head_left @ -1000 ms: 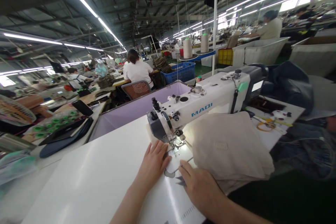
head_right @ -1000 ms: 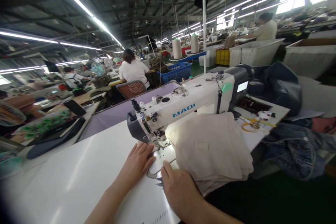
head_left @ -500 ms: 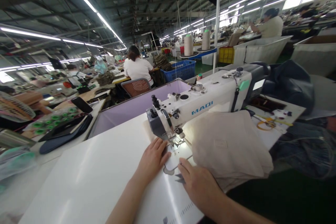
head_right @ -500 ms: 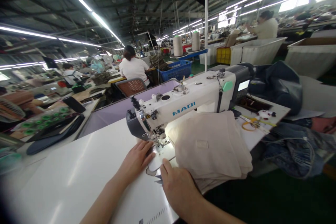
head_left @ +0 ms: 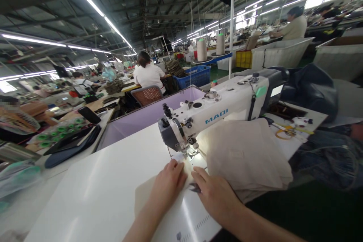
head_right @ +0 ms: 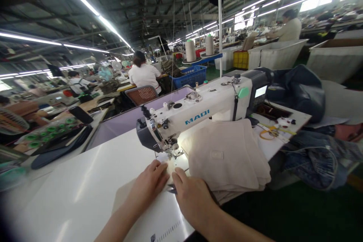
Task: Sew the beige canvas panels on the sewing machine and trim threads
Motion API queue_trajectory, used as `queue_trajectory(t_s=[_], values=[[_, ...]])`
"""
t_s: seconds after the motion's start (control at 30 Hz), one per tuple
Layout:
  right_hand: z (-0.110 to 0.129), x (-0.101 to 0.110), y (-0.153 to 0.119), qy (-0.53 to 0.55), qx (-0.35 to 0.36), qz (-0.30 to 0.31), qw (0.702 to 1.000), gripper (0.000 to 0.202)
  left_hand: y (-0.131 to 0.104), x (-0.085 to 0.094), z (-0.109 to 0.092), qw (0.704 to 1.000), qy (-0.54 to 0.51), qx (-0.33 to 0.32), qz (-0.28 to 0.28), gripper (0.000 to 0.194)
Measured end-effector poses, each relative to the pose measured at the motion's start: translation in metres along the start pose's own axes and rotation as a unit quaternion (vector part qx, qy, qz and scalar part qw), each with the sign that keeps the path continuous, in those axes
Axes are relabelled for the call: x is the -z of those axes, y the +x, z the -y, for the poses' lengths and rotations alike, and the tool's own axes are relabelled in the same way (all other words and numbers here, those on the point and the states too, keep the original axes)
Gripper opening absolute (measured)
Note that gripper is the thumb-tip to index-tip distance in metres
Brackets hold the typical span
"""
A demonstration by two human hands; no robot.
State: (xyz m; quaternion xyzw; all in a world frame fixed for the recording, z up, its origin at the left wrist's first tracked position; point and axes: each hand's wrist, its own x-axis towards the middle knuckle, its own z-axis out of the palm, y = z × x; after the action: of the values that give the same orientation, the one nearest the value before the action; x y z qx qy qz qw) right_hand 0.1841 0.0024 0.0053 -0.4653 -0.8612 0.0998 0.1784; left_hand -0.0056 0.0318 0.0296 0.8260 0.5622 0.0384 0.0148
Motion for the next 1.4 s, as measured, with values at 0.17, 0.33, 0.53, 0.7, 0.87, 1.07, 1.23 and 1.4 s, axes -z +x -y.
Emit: queue_trajectory(t_s=[0.17, 0.33, 0.53, 0.7, 0.87, 1.07, 1.23, 1.4], values=[[-0.002, -0.004, 0.0, -0.034, 0.013, 0.015, 0.999, 0.044, 0.0, -0.012, -0.014, 0.998, 0.048, -0.007, -0.036, 0.029], [0.0, -0.01, 0.004, -0.065, -0.001, 0.02, 0.998, 0.039, 0.008, -0.015, -0.009, 0.997, 0.032, -0.028, -0.057, 0.029], [0.001, -0.012, 0.008, -0.087, -0.001, 0.025, 0.996, 0.044, 0.011, -0.015, -0.005, 0.997, 0.012, -0.037, -0.069, 0.027], [-0.001, -0.018, 0.007, -0.092, 0.004, 0.001, 0.996, 0.046, 0.01, -0.015, -0.002, 0.996, 0.011, -0.048, -0.071, 0.029], [-0.001, -0.02, 0.005, -0.113, 0.007, 0.011, 0.994, 0.055, 0.01, -0.016, -0.002, 0.997, 0.014, -0.05, -0.065, 0.03], [0.002, -0.014, 0.008, -0.121, 0.006, 0.021, 0.992, 0.05, 0.011, -0.017, 0.001, 0.995, 0.009, -0.068, -0.077, 0.031], [0.003, -0.01, 0.012, -0.118, 0.001, 0.031, 0.993, 0.043, 0.013, -0.018, 0.003, 0.995, 0.029, -0.064, -0.076, 0.031], [0.002, -0.011, 0.005, -0.121, 0.0, 0.034, 0.992, 0.04, 0.0, -0.014, -0.007, 0.992, 0.027, -0.095, -0.079, 0.029]])
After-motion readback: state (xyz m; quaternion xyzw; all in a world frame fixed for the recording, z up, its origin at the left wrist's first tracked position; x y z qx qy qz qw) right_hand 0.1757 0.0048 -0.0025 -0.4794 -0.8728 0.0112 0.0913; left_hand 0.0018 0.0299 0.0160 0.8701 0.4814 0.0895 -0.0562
